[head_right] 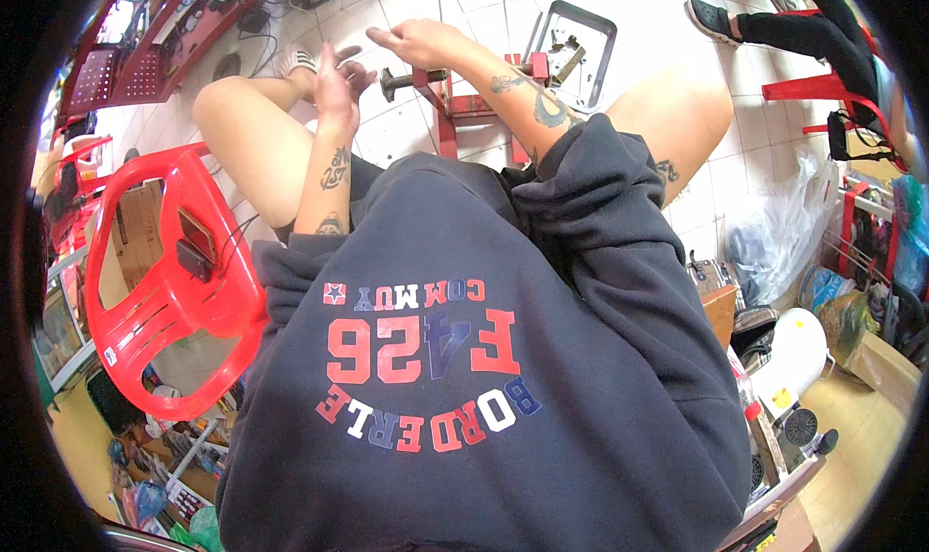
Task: The person sits on a low stool in a workshop and assembles a small metal mechanical component. They pick up a metal bracket and insert small pins and washers into it, manipulating the parts with their fingers. The person repeatedly checks the fit of the components and places them into a metal tray.
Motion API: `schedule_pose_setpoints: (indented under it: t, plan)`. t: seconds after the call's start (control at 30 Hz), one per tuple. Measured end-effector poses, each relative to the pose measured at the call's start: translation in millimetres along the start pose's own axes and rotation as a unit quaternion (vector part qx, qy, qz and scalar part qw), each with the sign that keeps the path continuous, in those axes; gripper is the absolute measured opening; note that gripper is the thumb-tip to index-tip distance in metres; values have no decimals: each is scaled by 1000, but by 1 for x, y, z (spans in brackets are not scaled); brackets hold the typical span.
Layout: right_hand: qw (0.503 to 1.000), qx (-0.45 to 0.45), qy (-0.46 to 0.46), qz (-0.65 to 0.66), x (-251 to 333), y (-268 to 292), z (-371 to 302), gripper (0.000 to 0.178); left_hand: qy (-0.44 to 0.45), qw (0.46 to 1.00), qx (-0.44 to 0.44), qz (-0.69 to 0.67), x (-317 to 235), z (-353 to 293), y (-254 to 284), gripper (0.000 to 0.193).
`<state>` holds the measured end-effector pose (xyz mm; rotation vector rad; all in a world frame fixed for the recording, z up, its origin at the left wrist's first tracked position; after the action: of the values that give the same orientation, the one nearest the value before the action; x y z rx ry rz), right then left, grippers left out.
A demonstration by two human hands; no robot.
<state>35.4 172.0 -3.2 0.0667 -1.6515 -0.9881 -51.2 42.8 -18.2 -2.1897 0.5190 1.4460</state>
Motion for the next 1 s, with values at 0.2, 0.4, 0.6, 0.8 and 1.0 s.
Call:
schedule_pose_setpoints:
  t: [0.2,0.4,0.6,0.8,1.0]
  plan:
    - [982,184,7,30,41,-22,-25,87,56,989,-100,92,20,9,42,59]
    - [948,186,-5,257,41,-3,-2,84,191,963,71,174,55,-19,-6,75]
    - [991,122,-45,23,-18,-27,-1,98,-52,990,25,-130,-14,2,-12,42]
    - [982,189,-4,-18,41,-16,-29,94,78,985,-46,147,23,8,27,57]
    - [988,145,-6,-51,54,8,-18,84,178,961,88,191,44,-22,-13,81]
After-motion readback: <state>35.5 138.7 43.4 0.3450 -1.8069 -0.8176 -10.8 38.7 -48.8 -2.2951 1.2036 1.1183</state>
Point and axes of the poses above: each hand's wrist, its own z-axis towards the middle knuckle, its own y-axis out of the back of the hand, x = y × z, the point moved 10 cm from there along z, towards the middle knuckle, and after that the axes turned 6 degrees about -x, right-handed, at the moved point
